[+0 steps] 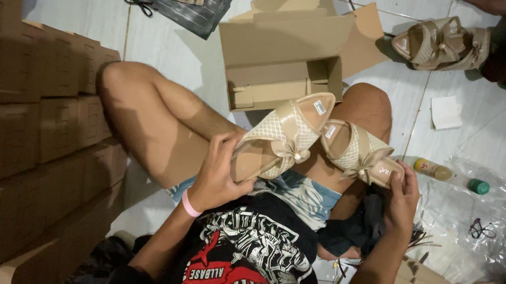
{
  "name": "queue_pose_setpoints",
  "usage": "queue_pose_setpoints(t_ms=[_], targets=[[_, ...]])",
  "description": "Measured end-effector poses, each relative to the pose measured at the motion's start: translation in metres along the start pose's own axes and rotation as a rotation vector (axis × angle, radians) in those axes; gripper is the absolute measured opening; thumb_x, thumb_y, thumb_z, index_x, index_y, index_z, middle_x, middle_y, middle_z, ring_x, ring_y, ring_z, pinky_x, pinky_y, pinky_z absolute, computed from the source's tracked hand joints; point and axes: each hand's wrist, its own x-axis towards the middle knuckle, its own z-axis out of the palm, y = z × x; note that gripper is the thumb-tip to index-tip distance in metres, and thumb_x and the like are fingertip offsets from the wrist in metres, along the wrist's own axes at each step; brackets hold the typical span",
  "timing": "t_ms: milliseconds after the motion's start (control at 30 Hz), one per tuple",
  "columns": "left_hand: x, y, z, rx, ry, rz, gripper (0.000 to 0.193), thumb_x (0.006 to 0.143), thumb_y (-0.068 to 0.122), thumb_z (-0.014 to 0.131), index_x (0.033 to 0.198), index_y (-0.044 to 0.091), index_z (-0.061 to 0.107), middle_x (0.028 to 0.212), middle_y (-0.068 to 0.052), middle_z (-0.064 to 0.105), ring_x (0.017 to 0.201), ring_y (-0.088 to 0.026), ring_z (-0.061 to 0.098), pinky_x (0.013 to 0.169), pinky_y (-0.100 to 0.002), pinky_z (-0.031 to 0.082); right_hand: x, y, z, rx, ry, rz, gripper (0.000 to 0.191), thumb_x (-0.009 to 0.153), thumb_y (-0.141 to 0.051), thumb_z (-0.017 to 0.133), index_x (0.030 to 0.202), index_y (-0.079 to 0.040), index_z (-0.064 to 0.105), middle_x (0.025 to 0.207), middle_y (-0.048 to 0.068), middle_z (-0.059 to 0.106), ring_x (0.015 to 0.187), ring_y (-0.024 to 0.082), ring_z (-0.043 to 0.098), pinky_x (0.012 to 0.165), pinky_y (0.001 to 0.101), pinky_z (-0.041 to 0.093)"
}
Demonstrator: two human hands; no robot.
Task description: The person sits on the floor and packs beige sandals into a cardboard shoe box. They place the sandals inside, close the box, and then use a pen to draw a diagram on a flat piece of cardboard.
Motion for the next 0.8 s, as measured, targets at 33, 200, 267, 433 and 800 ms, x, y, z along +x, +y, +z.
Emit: queue_pose_setpoints(t_ms=[33, 200, 267, 433, 800], targets=[[0.001, 0.000, 0.000, -0.014, 0.011, -0.024, 0.088, 0.068, 0.015, 0.085, 0.142, -0.007, 0.043, 0.131, -0.027, 0.048, 0.124, -0.045, 0.050, 0.107, -0.049, 0.044, -0.001, 0.000, 0.000, 0.045, -0.010, 0.000, 0.037, 0.111, -0.017, 0.060, 0.143, -0.001, 0.054, 0.129, 0.009, 0.064, 0.113, 0.014, 0.063, 0.098, 0.0292, 0.053], [0.002, 0.001, -0.001, -0.052, 0.053, -0.109, 0.086, 0.069, 0.014, 0.086, 0.142, -0.004, 0.044, 0.131, -0.024, 0.049, 0.123, -0.041, 0.053, 0.106, -0.046, 0.047, -0.017, -0.013, 0.004, 0.151, 0.072, -0.039, 0.040, 0.106, -0.012, 0.065, 0.143, -0.002, 0.053, 0.124, 0.010, 0.065, 0.096, 0.019, 0.067, 0.073, 0.0302, 0.057], [0.000, 0.001, -0.001, -0.057, 0.066, -0.123, 0.088, 0.067, 0.013, 0.087, 0.141, -0.004, 0.043, 0.129, -0.024, 0.049, 0.122, -0.041, 0.052, 0.105, -0.046, 0.047, -0.025, -0.023, 0.006, 0.190, 0.093, -0.090, 0.041, 0.106, -0.010, 0.066, 0.144, 0.001, 0.053, 0.125, 0.012, 0.064, 0.097, 0.020, 0.068, 0.071, 0.0303, 0.058], [0.001, 0.002, 0.004, -0.128, 0.082, -0.138, 0.091, 0.068, 0.010, 0.087, 0.144, -0.005, 0.039, 0.130, -0.023, 0.047, 0.124, -0.038, 0.052, 0.107, -0.045, 0.047, -0.041, -0.054, 0.011, 0.231, 0.061, -0.231, 0.039, 0.109, -0.009, 0.065, 0.144, 0.003, 0.053, 0.126, 0.014, 0.064, 0.097, 0.022, 0.067, 0.072, 0.0336, 0.058], [0.000, 0.010, 0.059, -0.606, 0.205, -0.313, 0.090, 0.087, 0.016, 0.083, 0.149, -0.006, 0.023, 0.137, -0.014, 0.048, 0.124, -0.027, 0.054, 0.105, -0.040, 0.048, -0.056, -0.088, 0.019, 0.298, 0.015, -0.301, 0.040, 0.108, -0.012, 0.068, 0.141, 0.004, 0.052, 0.119, 0.017, 0.065, 0.091, 0.023, 0.067, 0.067, 0.0329, 0.055]])
